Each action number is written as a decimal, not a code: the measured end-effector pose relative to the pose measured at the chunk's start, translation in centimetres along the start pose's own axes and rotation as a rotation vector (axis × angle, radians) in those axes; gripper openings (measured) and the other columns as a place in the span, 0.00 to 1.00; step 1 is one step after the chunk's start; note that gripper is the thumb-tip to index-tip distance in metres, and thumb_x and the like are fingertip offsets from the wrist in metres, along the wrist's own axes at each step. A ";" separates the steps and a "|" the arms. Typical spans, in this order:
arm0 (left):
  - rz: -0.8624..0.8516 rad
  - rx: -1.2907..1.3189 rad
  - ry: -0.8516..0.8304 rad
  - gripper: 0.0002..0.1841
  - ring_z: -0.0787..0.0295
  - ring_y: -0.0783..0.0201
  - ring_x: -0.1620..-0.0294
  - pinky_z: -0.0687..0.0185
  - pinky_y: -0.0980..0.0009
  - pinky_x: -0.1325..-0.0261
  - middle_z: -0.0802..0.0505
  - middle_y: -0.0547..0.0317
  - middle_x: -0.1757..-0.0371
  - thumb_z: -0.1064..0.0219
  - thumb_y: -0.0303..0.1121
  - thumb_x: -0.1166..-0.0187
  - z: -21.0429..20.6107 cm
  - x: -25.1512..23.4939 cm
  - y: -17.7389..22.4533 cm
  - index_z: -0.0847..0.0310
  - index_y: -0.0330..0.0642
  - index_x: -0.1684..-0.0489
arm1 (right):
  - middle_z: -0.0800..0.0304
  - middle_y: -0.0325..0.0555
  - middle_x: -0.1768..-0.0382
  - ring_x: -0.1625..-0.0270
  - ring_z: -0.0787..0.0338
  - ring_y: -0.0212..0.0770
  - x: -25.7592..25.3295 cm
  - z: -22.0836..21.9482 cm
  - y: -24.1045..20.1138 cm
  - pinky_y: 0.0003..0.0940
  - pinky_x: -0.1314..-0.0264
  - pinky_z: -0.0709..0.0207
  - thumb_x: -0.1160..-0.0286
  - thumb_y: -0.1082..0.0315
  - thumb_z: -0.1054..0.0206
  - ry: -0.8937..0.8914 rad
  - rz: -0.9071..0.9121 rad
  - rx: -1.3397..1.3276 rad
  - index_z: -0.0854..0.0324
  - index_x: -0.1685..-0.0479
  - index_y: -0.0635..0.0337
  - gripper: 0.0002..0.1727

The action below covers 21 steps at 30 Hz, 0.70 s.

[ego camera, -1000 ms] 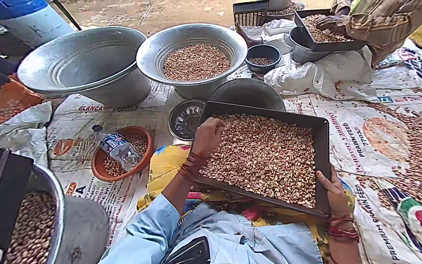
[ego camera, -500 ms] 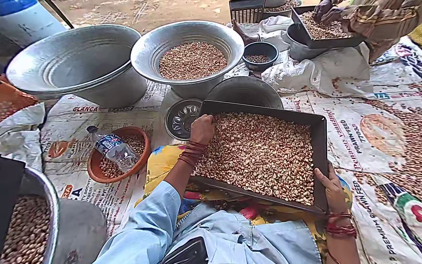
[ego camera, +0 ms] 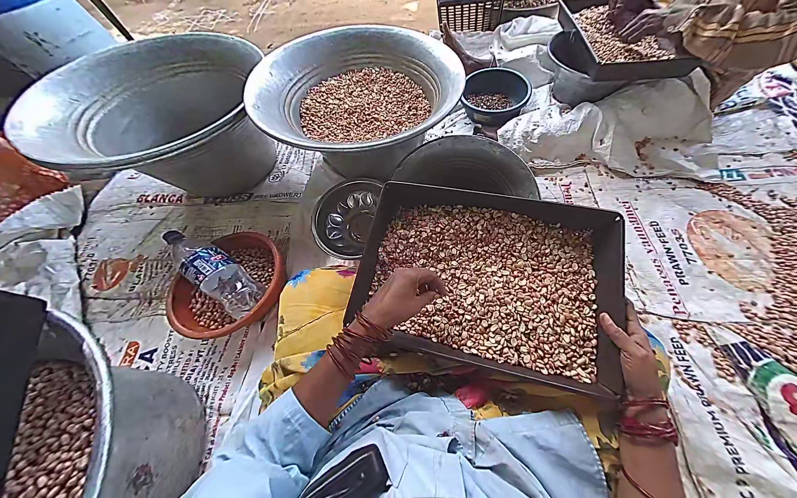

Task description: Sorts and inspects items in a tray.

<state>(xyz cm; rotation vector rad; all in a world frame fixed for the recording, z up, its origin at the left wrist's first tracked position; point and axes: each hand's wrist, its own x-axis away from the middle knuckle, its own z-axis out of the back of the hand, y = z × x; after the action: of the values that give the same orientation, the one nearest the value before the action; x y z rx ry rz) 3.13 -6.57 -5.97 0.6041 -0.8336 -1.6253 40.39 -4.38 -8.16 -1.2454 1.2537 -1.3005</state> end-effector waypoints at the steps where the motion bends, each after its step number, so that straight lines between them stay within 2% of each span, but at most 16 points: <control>1: -0.027 -0.056 0.028 0.09 0.10 0.65 0.59 0.15 0.66 0.48 0.05 0.52 0.56 0.32 0.30 0.20 -1.0 -0.3 0.3 0.08 0.37 0.52 | 0.28 0.46 0.21 0.33 0.18 0.14 0.0 0.1 0.1 0.08 0.35 0.24 0.17 0.74 0.50 -0.004 0.006 0.000 0.54 0.09 0.67 0.35; 3: -0.039 -0.184 0.029 0.10 0.10 0.53 0.56 0.16 0.55 0.45 0.07 0.47 0.57 0.32 0.32 0.20 -2.4 -0.8 1.1 0.08 0.37 0.52 | 0.28 0.46 0.21 0.34 0.18 0.14 0.0 0.2 0.1 0.08 0.35 0.25 0.17 0.74 0.50 -0.009 0.012 0.003 0.55 0.09 0.68 0.35; 5: -0.007 -0.272 -0.016 0.11 0.09 0.45 0.49 0.17 0.48 0.41 0.07 0.42 0.52 0.31 0.34 0.19 -3.2 -1.3 1.8 0.08 0.38 0.50 | 0.26 0.45 0.23 0.35 0.17 0.14 0.0 0.2 0.1 0.09 0.36 0.24 0.17 0.75 0.50 -0.011 0.015 -0.003 0.54 0.09 0.67 0.35; 7: 0.029 -0.308 -0.042 0.11 0.09 0.44 0.45 0.18 0.47 0.39 0.08 0.41 0.49 0.32 0.33 0.19 -3.6 -1.7 2.0 0.09 0.37 0.50 | 0.25 0.45 0.24 0.36 0.17 0.14 -0.1 0.2 0.3 0.09 0.37 0.23 0.17 0.75 0.49 -0.013 0.028 -0.016 0.53 0.10 0.68 0.34; 10: 0.018 -0.274 -0.090 0.11 0.10 0.45 0.47 0.18 0.48 0.38 0.08 0.41 0.50 0.34 0.32 0.18 -3.2 -1.7 1.7 0.10 0.36 0.49 | 0.25 0.45 0.24 0.36 0.17 0.13 0.0 0.2 0.2 0.08 0.37 0.24 0.17 0.75 0.50 -0.018 0.022 -0.021 0.53 0.10 0.68 0.34; 11: -0.015 -0.214 -0.139 0.11 0.10 0.48 0.49 0.18 0.50 0.39 0.08 0.42 0.51 0.35 0.31 0.18 -2.5 -1.5 1.4 0.09 0.35 0.49 | 0.25 0.45 0.24 0.36 0.17 0.13 0.0 0.2 0.2 0.08 0.37 0.24 0.16 0.75 0.50 -0.018 0.019 -0.015 0.53 0.09 0.68 0.34; 12: -0.074 -0.102 -0.225 0.11 0.11 0.56 0.53 0.18 0.56 0.42 0.07 0.46 0.54 0.34 0.31 0.18 -1.5 -1.3 0.9 0.09 0.34 0.51 | 0.26 0.45 0.24 0.36 0.17 0.13 0.0 0.2 0.1 0.08 0.37 0.24 0.16 0.75 0.50 -0.020 0.015 -0.013 0.54 0.09 0.68 0.34; 13: -0.158 0.073 -0.345 0.10 0.12 0.68 0.59 0.17 0.67 0.48 0.07 0.55 0.58 0.34 0.32 0.18 -0.4 -1.0 0.2 0.10 0.34 0.54 | 0.25 0.45 0.24 0.36 0.17 0.13 0.0 0.3 0.1 0.08 0.37 0.24 0.16 0.75 0.50 -0.020 0.018 -0.013 0.53 0.10 0.68 0.34; 14: -0.229 0.283 -0.487 0.10 0.14 0.79 0.60 0.17 0.77 0.52 0.07 0.65 0.59 0.34 0.33 0.18 0.7 -0.8 -0.5 0.12 0.35 0.55 | 0.26 0.46 0.23 0.35 0.17 0.13 0.0 0.4 0.3 0.08 0.36 0.24 0.16 0.75 0.49 -0.023 0.023 -0.018 0.54 0.10 0.69 0.34; 15: -0.258 0.467 -0.579 0.10 0.12 0.82 0.57 0.16 0.80 0.51 0.06 0.71 0.56 0.34 0.36 0.18 1.7 -0.5 -0.9 0.13 0.38 0.53 | 0.25 0.46 0.23 0.35 0.18 0.14 -0.1 0.4 0.3 0.08 0.35 0.24 0.16 0.74 0.49 -0.024 0.027 -0.023 0.53 0.10 0.69 0.34; 16: -0.235 0.545 -0.541 0.12 0.10 0.80 0.55 0.14 0.78 0.49 0.06 0.72 0.53 0.34 0.39 0.17 2.7 -0.2 -1.0 0.13 0.41 0.49 | 0.26 0.45 0.23 0.35 0.18 0.13 -0.2 0.4 0.3 0.08 0.36 0.24 0.17 0.74 0.49 -0.025 0.027 -0.026 0.53 0.10 0.69 0.34; 17: -0.179 0.494 -0.382 0.13 0.10 0.77 0.55 0.12 0.75 0.49 0.07 0.70 0.52 0.36 0.40 0.16 3.7 0.0 -0.8 0.15 0.41 0.45 | 0.26 0.45 0.23 0.35 0.18 0.14 -0.2 0.4 0.4 0.08 0.36 0.24 0.17 0.74 0.49 -0.027 0.027 -0.030 0.53 0.10 0.68 0.34; 18: -0.088 0.301 -0.164 0.14 0.10 0.72 0.56 0.11 0.71 0.51 0.09 0.64 0.50 0.39 0.37 0.14 4.6 0.0 -0.5 0.17 0.40 0.40 | 0.26 0.46 0.23 0.35 0.18 0.14 -0.2 0.4 0.4 0.08 0.36 0.25 0.17 0.75 0.50 -0.026 0.024 -0.031 0.53 0.10 0.68 0.34; 19: 0.031 0.044 0.037 0.14 0.09 0.61 0.53 0.12 0.61 0.49 0.09 0.53 0.46 0.40 0.33 0.13 5.0 -0.6 -0.3 0.17 0.39 0.35 | 0.26 0.45 0.24 0.35 0.18 0.14 -0.2 0.4 0.4 0.08 0.36 0.24 0.17 0.75 0.50 -0.027 0.024 -0.033 0.53 0.10 0.68 0.34; 20: 0.154 -0.196 0.186 0.16 0.10 0.47 0.45 0.15 0.47 0.42 0.10 0.43 0.41 0.38 0.29 0.13 5.1 -1.6 -0.3 0.18 0.39 0.31 | 0.26 0.46 0.23 0.35 0.18 0.14 -0.3 0.4 0.5 0.08 0.36 0.24 0.16 0.75 0.50 -0.033 0.025 -0.033 0.53 0.10 0.69 0.34; 21: 0.260 -0.380 0.268 0.18 0.12 0.38 0.39 0.18 0.38 0.39 0.13 0.37 0.36 0.36 0.27 0.16 4.8 -2.7 -0.4 0.19 0.40 0.28 | 0.26 0.46 0.23 0.35 0.18 0.14 -0.4 0.4 0.4 0.08 0.36 0.24 0.16 0.75 0.50 -0.039 0.024 -0.030 0.54 0.10 0.69 0.34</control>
<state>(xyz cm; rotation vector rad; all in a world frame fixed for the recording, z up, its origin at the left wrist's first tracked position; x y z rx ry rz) -0.23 -2.97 -3.50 0.4111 -0.3734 -1.3790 40.82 -4.08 -8.62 -1.2674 1.2612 -1.2386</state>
